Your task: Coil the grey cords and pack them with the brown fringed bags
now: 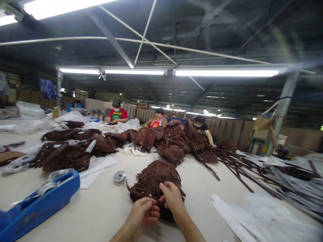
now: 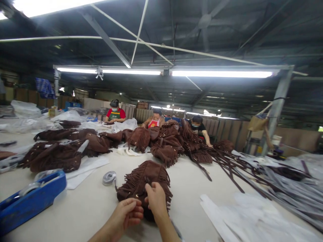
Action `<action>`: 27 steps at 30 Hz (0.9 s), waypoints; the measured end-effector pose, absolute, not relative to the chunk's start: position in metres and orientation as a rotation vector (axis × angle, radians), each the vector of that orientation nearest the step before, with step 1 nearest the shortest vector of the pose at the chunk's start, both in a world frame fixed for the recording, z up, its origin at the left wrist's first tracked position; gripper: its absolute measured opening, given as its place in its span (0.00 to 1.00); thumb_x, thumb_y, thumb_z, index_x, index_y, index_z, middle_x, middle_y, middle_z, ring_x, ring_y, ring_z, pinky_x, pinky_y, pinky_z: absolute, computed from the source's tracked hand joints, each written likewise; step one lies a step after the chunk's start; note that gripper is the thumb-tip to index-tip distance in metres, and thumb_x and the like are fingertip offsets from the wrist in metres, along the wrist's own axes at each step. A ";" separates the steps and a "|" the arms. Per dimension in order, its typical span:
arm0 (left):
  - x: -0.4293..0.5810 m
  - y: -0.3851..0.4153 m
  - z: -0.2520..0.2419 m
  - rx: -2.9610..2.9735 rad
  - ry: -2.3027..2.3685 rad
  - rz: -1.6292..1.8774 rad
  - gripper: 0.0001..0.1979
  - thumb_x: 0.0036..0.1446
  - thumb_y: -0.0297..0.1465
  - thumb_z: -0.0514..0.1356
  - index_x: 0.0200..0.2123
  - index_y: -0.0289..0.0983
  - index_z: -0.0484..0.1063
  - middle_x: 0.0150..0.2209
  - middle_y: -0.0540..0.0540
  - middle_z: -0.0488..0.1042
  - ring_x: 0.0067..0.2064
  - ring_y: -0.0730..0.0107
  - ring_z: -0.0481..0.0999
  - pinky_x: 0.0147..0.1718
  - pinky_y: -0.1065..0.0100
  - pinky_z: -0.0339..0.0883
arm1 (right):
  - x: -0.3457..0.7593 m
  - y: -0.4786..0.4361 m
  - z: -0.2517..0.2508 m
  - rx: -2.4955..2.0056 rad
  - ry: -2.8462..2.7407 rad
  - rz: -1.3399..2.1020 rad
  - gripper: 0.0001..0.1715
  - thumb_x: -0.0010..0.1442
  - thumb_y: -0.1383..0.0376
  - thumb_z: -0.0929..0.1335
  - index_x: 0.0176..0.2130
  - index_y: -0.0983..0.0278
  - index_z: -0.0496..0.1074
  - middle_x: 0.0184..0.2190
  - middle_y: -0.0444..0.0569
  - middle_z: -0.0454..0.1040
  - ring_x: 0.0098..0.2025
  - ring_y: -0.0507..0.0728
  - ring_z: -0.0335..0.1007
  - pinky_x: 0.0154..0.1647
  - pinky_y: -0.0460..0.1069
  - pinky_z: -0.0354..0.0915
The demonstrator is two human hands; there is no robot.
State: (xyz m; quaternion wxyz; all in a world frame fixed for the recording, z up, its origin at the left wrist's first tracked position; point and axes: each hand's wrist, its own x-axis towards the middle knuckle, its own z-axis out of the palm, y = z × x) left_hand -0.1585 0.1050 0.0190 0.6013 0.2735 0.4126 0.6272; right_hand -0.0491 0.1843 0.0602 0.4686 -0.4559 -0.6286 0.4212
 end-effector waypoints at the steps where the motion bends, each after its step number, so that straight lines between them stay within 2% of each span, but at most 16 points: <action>1: -0.157 0.105 0.013 0.580 0.928 1.414 0.15 0.51 0.38 0.65 0.34 0.32 0.70 0.29 0.42 0.77 0.28 0.69 0.78 0.26 0.73 0.69 | -0.057 0.191 0.059 -1.116 -1.551 1.031 0.09 0.50 0.63 0.70 0.33 0.64 0.69 0.14 0.38 0.68 0.12 0.52 0.61 0.10 0.43 0.49; 4: -0.156 0.105 0.001 0.456 0.826 1.263 0.21 0.59 0.45 0.57 0.36 0.29 0.71 0.33 0.36 0.78 0.30 0.65 0.79 0.28 0.69 0.70 | -0.066 0.203 0.061 -1.022 -1.644 1.008 0.06 0.46 0.68 0.71 0.29 0.64 0.71 0.13 0.37 0.66 0.15 0.51 0.61 0.16 0.44 0.54; 7: -0.164 0.105 0.004 0.387 0.699 1.196 0.32 0.61 0.52 0.48 0.39 0.25 0.72 0.37 0.32 0.77 0.34 0.60 0.79 0.32 0.65 0.71 | -0.057 0.191 0.065 -0.874 -1.767 1.012 0.03 0.47 0.71 0.70 0.26 0.63 0.73 0.21 0.41 0.73 0.25 0.52 0.66 0.27 0.45 0.60; 9: -0.172 0.105 0.007 0.384 0.622 1.178 0.36 0.61 0.55 0.45 0.37 0.25 0.72 0.35 0.33 0.77 0.32 0.61 0.79 0.33 0.64 0.71 | -0.046 0.174 0.060 -0.756 -1.956 0.899 0.08 0.49 0.73 0.68 0.28 0.61 0.75 0.26 0.42 0.75 0.31 0.54 0.67 0.34 0.46 0.60; 11: -0.176 0.104 0.008 0.401 0.579 1.125 0.35 0.61 0.54 0.45 0.35 0.26 0.73 0.31 0.37 0.76 0.29 0.63 0.77 0.33 0.62 0.72 | -0.034 0.155 0.046 -0.608 -2.196 0.635 0.11 0.52 0.75 0.67 0.31 0.60 0.75 0.31 0.44 0.76 0.34 0.55 0.67 0.36 0.47 0.60; 13: -0.174 0.102 0.006 0.423 0.617 1.057 0.27 0.64 0.47 0.48 0.34 0.28 0.73 0.28 0.42 0.74 0.28 0.65 0.76 0.32 0.61 0.72 | -0.024 0.138 0.028 -0.494 -2.367 0.358 0.09 0.56 0.73 0.67 0.31 0.59 0.74 0.33 0.46 0.77 0.33 0.55 0.66 0.36 0.47 0.60; 15: -0.170 0.100 0.003 0.450 0.698 1.008 0.19 0.64 0.40 0.52 0.34 0.29 0.73 0.29 0.42 0.75 0.30 0.64 0.76 0.32 0.60 0.72 | -0.016 0.126 0.015 -0.483 -2.428 0.254 0.08 0.59 0.70 0.66 0.31 0.60 0.74 0.33 0.48 0.77 0.32 0.55 0.66 0.35 0.48 0.61; 17: -0.165 0.099 0.000 0.478 0.757 0.999 0.15 0.62 0.36 0.55 0.34 0.28 0.73 0.29 0.42 0.75 0.31 0.64 0.76 0.31 0.61 0.72 | -0.010 0.121 0.011 -0.483 -2.461 0.326 0.11 0.59 0.72 0.64 0.37 0.61 0.75 0.36 0.49 0.77 0.35 0.56 0.68 0.38 0.49 0.63; 20: -0.160 0.097 0.000 0.490 0.786 0.988 0.16 0.58 0.38 0.60 0.34 0.27 0.73 0.30 0.40 0.75 0.30 0.64 0.75 0.30 0.61 0.72 | -0.002 0.124 0.020 -0.554 -2.354 0.697 0.17 0.58 0.72 0.61 0.42 0.61 0.75 0.38 0.50 0.77 0.39 0.57 0.70 0.43 0.50 0.64; 24: -0.157 0.092 0.009 0.526 0.830 0.942 0.21 0.53 0.45 0.64 0.30 0.28 0.73 0.30 0.40 0.75 0.30 0.64 0.76 0.30 0.63 0.72 | 0.000 0.132 0.029 -0.747 -1.963 1.305 0.09 0.58 0.64 0.63 0.32 0.63 0.72 0.27 0.45 0.74 0.31 0.54 0.71 0.34 0.48 0.66; 27: -0.156 0.090 0.013 0.544 0.818 0.958 0.20 0.49 0.42 0.68 0.30 0.28 0.72 0.29 0.42 0.74 0.28 0.69 0.75 0.28 0.68 0.72 | -0.004 0.132 0.026 -0.813 -1.772 1.401 0.07 0.58 0.61 0.64 0.33 0.63 0.66 0.25 0.43 0.72 0.27 0.54 0.70 0.29 0.47 0.66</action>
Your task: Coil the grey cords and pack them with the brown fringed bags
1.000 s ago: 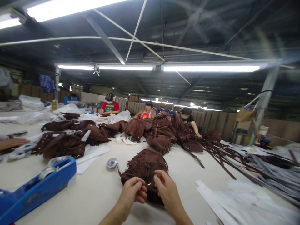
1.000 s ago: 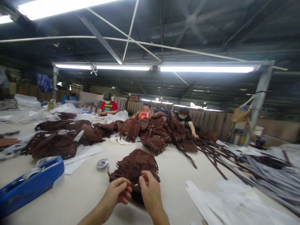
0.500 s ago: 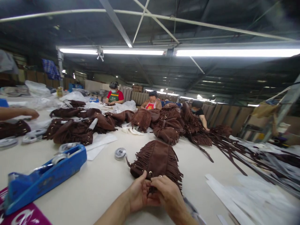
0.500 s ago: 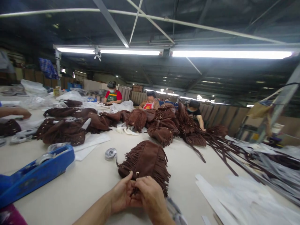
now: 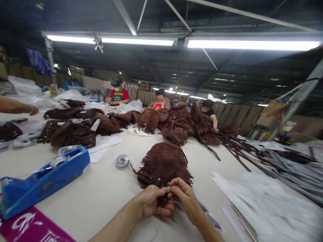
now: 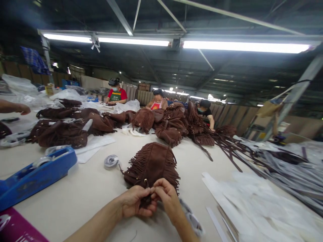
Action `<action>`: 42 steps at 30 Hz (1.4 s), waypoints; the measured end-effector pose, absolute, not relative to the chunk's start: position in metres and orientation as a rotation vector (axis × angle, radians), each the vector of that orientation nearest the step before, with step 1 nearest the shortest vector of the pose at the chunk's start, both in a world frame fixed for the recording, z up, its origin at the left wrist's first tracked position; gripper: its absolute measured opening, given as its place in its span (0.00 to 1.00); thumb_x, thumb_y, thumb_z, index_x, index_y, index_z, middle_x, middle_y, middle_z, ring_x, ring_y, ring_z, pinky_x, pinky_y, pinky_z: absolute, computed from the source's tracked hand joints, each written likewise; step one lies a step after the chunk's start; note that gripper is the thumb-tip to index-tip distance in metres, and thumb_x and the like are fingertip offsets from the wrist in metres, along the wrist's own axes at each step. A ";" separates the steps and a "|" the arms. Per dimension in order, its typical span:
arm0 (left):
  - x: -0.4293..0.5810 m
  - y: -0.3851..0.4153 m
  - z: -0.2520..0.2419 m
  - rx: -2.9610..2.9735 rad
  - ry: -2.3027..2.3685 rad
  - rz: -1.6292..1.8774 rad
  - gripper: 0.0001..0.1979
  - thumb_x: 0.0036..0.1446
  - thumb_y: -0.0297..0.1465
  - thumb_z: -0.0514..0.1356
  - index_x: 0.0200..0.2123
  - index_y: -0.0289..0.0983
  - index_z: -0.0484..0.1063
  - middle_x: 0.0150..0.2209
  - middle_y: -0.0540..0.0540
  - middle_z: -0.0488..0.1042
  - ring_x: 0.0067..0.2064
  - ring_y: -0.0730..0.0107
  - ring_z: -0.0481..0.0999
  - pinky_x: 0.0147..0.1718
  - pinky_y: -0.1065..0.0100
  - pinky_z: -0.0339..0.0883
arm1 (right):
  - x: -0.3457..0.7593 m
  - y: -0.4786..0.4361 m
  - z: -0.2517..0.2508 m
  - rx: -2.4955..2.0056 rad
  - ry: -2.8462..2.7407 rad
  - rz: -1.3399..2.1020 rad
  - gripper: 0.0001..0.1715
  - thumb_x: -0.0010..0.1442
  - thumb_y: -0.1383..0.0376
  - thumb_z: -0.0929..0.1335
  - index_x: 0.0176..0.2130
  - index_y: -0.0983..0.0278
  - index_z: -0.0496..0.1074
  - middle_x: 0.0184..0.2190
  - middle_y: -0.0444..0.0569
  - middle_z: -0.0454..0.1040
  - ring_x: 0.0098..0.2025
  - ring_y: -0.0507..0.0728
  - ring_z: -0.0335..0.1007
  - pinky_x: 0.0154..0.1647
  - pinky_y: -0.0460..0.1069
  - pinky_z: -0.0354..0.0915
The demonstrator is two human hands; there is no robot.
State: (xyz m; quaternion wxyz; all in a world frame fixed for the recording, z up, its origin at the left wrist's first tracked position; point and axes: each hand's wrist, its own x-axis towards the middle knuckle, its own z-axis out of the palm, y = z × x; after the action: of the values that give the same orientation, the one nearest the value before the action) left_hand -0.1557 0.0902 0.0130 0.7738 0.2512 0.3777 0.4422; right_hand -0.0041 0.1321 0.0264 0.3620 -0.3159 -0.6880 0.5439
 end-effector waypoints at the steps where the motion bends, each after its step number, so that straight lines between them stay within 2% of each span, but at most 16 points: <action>1: -0.156 0.091 0.013 0.537 0.823 0.978 0.18 0.49 0.39 0.68 0.30 0.29 0.72 0.28 0.44 0.73 0.26 0.72 0.73 0.28 0.69 0.71 | -0.005 0.132 0.026 -0.838 -1.819 1.289 0.08 0.59 0.60 0.63 0.33 0.62 0.66 0.24 0.43 0.71 0.26 0.53 0.69 0.28 0.47 0.65; 3: -0.157 0.093 0.011 0.517 0.856 1.017 0.13 0.49 0.34 0.68 0.29 0.30 0.71 0.24 0.49 0.71 0.21 0.78 0.68 0.26 0.71 0.71 | -0.005 0.134 0.026 -0.814 -2.055 0.903 0.08 0.61 0.62 0.61 0.34 0.62 0.67 0.25 0.45 0.72 0.28 0.54 0.69 0.31 0.49 0.66; 5: -0.158 0.095 0.008 0.498 0.890 1.026 0.09 0.49 0.28 0.67 0.28 0.31 0.70 0.23 0.52 0.70 0.19 0.80 0.65 0.26 0.70 0.72 | -0.003 0.140 0.028 -0.724 -2.273 0.496 0.11 0.59 0.67 0.61 0.39 0.63 0.71 0.37 0.52 0.75 0.40 0.59 0.71 0.44 0.54 0.66; 6: -0.159 0.096 0.007 0.493 0.903 1.017 0.07 0.48 0.26 0.66 0.29 0.31 0.70 0.23 0.51 0.70 0.19 0.80 0.65 0.26 0.68 0.73 | -0.001 0.145 0.029 -0.688 -2.350 0.351 0.16 0.57 0.69 0.62 0.45 0.63 0.71 0.46 0.55 0.74 0.49 0.61 0.68 0.52 0.57 0.63; 8: -0.161 0.097 0.007 0.488 0.920 0.987 0.06 0.48 0.23 0.63 0.31 0.30 0.71 0.24 0.49 0.72 0.21 0.78 0.68 0.28 0.66 0.74 | 0.000 0.155 0.029 -0.718 -2.478 0.186 0.30 0.55 0.71 0.62 0.57 0.65 0.64 0.60 0.58 0.63 0.63 0.65 0.52 0.60 0.62 0.54; 10: -0.162 0.096 0.009 0.490 0.934 0.959 0.07 0.47 0.22 0.61 0.33 0.29 0.71 0.25 0.46 0.73 0.23 0.75 0.71 0.28 0.66 0.75 | -0.001 0.164 0.026 -0.832 -2.639 0.113 0.39 0.54 0.73 0.61 0.64 0.63 0.54 0.66 0.55 0.53 0.68 0.66 0.38 0.62 0.66 0.50; 13: -0.162 0.095 0.011 0.506 0.954 0.918 0.07 0.45 0.21 0.60 0.32 0.29 0.70 0.26 0.44 0.74 0.24 0.71 0.74 0.25 0.67 0.74 | -0.006 0.169 0.019 -0.906 -2.874 0.111 0.47 0.51 0.77 0.59 0.67 0.56 0.45 0.69 0.50 0.41 0.70 0.65 0.29 0.61 0.70 0.48; 16: -0.160 0.095 0.011 0.521 0.976 0.900 0.08 0.43 0.22 0.61 0.31 0.29 0.70 0.24 0.46 0.72 0.20 0.73 0.71 0.21 0.69 0.72 | -0.014 0.167 0.014 -0.919 -2.918 0.142 0.50 0.51 0.75 0.60 0.67 0.53 0.40 0.70 0.49 0.35 0.70 0.65 0.28 0.61 0.69 0.47; 21: -0.154 0.095 0.011 0.507 1.030 0.940 0.09 0.43 0.23 0.62 0.31 0.31 0.68 0.23 0.49 0.70 0.18 0.78 0.67 0.19 0.73 0.69 | -0.030 0.164 0.012 -1.107 -2.767 0.187 0.41 0.56 0.71 0.63 0.65 0.48 0.51 0.69 0.52 0.43 0.68 0.67 0.39 0.60 0.65 0.51; 26: -0.146 0.083 0.017 0.477 1.083 0.993 0.07 0.49 0.25 0.57 0.34 0.34 0.66 0.23 0.53 0.69 0.20 0.75 0.71 0.20 0.72 0.70 | -0.039 0.167 0.009 -1.198 -2.627 0.211 0.33 0.62 0.69 0.60 0.64 0.50 0.54 0.68 0.53 0.48 0.68 0.65 0.42 0.59 0.60 0.54; 32: -0.147 0.081 0.024 0.410 1.108 0.951 0.03 0.56 0.25 0.54 0.32 0.33 0.67 0.23 0.51 0.70 0.25 0.70 0.76 0.28 0.66 0.74 | -0.039 0.166 0.004 -1.159 -2.616 0.164 0.35 0.61 0.68 0.62 0.64 0.52 0.54 0.67 0.55 0.48 0.67 0.67 0.44 0.59 0.60 0.55; 35: -0.149 0.092 0.025 0.377 1.142 0.909 0.10 0.60 0.33 0.54 0.30 0.33 0.66 0.20 0.51 0.68 0.22 0.70 0.74 0.28 0.64 0.74 | -0.039 0.165 0.005 -1.151 -2.626 0.162 0.36 0.59 0.71 0.62 0.64 0.52 0.54 0.67 0.56 0.48 0.67 0.68 0.43 0.59 0.60 0.54; 38: -0.148 0.098 0.026 0.397 1.199 0.916 0.16 0.62 0.43 0.52 0.31 0.35 0.65 0.20 0.52 0.67 0.20 0.71 0.72 0.24 0.66 0.72 | -0.038 0.164 0.007 -1.132 -2.614 0.166 0.36 0.59 0.72 0.62 0.64 0.53 0.54 0.67 0.56 0.49 0.68 0.67 0.43 0.59 0.60 0.54; 42: -0.143 0.091 0.028 0.462 1.264 0.934 0.13 0.65 0.38 0.49 0.32 0.37 0.62 0.19 0.57 0.63 0.15 0.78 0.64 0.21 0.74 0.66 | -0.037 0.163 0.007 -1.147 -2.577 0.174 0.36 0.60 0.71 0.61 0.65 0.53 0.54 0.67 0.55 0.49 0.68 0.66 0.43 0.59 0.60 0.54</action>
State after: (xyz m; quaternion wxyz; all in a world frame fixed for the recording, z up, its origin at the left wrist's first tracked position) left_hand -0.1426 0.0913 0.0275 0.6830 0.2060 0.5636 0.4164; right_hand -0.0365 0.1633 0.0072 0.1571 -0.4007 -0.9006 0.0610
